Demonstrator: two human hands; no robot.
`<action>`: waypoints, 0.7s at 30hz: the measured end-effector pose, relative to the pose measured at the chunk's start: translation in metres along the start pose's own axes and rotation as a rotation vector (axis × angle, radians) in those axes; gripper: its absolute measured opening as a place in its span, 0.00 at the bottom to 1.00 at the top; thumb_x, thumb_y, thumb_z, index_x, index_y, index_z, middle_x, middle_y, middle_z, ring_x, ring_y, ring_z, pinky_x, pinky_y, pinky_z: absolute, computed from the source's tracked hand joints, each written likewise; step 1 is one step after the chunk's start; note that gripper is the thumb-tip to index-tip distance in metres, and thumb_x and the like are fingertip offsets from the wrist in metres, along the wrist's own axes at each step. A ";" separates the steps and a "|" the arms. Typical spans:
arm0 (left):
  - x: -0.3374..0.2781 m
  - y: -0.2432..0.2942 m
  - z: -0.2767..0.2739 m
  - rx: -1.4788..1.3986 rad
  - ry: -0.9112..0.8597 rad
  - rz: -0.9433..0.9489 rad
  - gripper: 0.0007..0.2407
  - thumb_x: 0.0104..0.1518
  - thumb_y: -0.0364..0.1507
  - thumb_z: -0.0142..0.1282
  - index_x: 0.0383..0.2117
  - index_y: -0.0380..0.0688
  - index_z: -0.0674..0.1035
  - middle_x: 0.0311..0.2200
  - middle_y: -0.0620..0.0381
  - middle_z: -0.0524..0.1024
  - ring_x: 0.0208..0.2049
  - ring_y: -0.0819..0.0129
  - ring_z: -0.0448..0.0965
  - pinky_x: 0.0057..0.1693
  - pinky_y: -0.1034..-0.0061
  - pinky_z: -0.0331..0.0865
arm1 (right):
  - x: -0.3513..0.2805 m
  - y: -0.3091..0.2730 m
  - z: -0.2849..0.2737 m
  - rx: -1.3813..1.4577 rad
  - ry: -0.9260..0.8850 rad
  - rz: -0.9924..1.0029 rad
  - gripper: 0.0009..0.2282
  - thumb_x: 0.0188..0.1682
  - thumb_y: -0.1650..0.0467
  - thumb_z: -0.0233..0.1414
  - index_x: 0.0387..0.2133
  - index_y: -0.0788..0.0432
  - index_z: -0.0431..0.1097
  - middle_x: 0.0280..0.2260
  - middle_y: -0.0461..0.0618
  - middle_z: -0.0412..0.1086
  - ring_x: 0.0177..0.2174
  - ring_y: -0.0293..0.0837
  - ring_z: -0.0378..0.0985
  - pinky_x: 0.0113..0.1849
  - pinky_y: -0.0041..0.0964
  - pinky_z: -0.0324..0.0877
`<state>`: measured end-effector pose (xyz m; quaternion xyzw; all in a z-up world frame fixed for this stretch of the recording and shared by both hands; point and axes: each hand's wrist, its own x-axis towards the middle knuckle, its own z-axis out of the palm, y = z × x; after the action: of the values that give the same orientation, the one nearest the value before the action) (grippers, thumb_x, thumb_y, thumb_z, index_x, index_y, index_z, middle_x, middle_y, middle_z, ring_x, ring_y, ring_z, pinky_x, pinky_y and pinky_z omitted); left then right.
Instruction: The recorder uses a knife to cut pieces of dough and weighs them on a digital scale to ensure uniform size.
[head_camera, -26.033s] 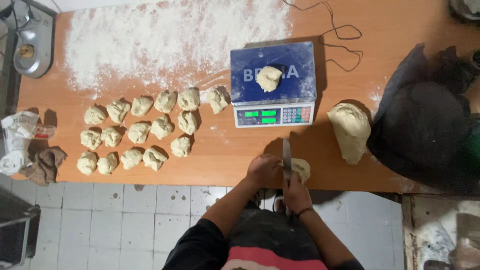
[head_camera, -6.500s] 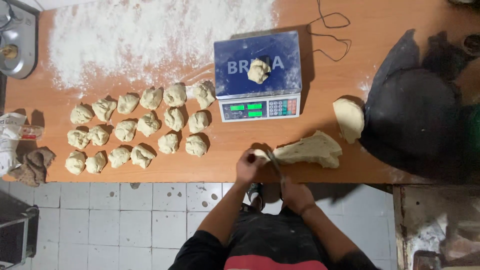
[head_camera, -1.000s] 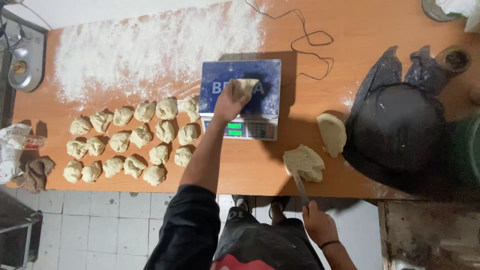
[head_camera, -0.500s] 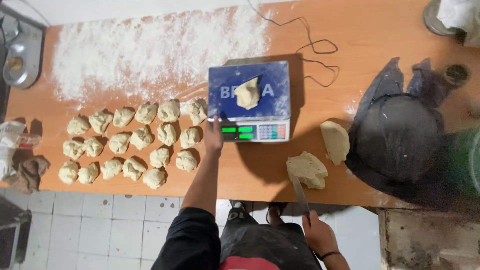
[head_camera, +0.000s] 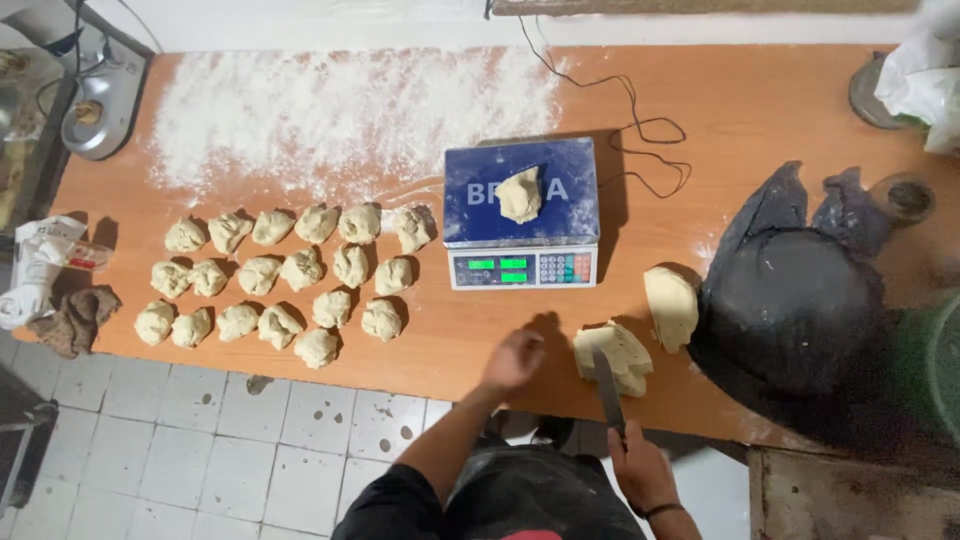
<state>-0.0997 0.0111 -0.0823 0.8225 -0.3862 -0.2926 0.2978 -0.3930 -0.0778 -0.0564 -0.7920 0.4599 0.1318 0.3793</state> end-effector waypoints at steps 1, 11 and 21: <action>-0.002 0.028 -0.002 -0.006 0.004 -0.003 0.14 0.62 0.38 0.51 0.49 0.47 0.76 0.43 0.56 0.79 0.42 0.65 0.79 0.51 0.71 0.74 | 0.006 0.011 0.005 -0.007 -0.001 -0.003 0.14 0.55 0.56 0.44 0.39 0.52 0.64 0.23 0.54 0.76 0.23 0.62 0.75 0.30 0.60 0.61; 0.017 0.040 0.080 0.400 0.443 0.512 0.19 0.54 0.32 0.61 0.53 0.45 0.77 0.44 0.47 0.76 0.29 0.52 0.80 0.32 0.66 0.75 | 0.012 0.035 -0.001 -0.153 0.133 -0.075 0.20 0.54 0.55 0.44 0.51 0.56 0.64 0.24 0.56 0.76 0.24 0.62 0.75 0.28 0.59 0.65; 0.003 0.013 0.072 0.141 0.148 0.009 0.08 0.55 0.45 0.58 0.38 0.70 0.83 0.44 0.75 0.80 0.43 0.63 0.85 0.47 0.64 0.81 | 0.048 -0.027 -0.015 0.150 0.084 -0.042 0.28 0.57 0.49 0.40 0.49 0.62 0.68 0.42 0.72 0.75 0.46 0.69 0.79 0.46 0.64 0.75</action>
<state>-0.1554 -0.0170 -0.1206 0.8592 -0.3864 -0.2019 0.2679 -0.3467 -0.1110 -0.0593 -0.7756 0.4674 0.0557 0.4206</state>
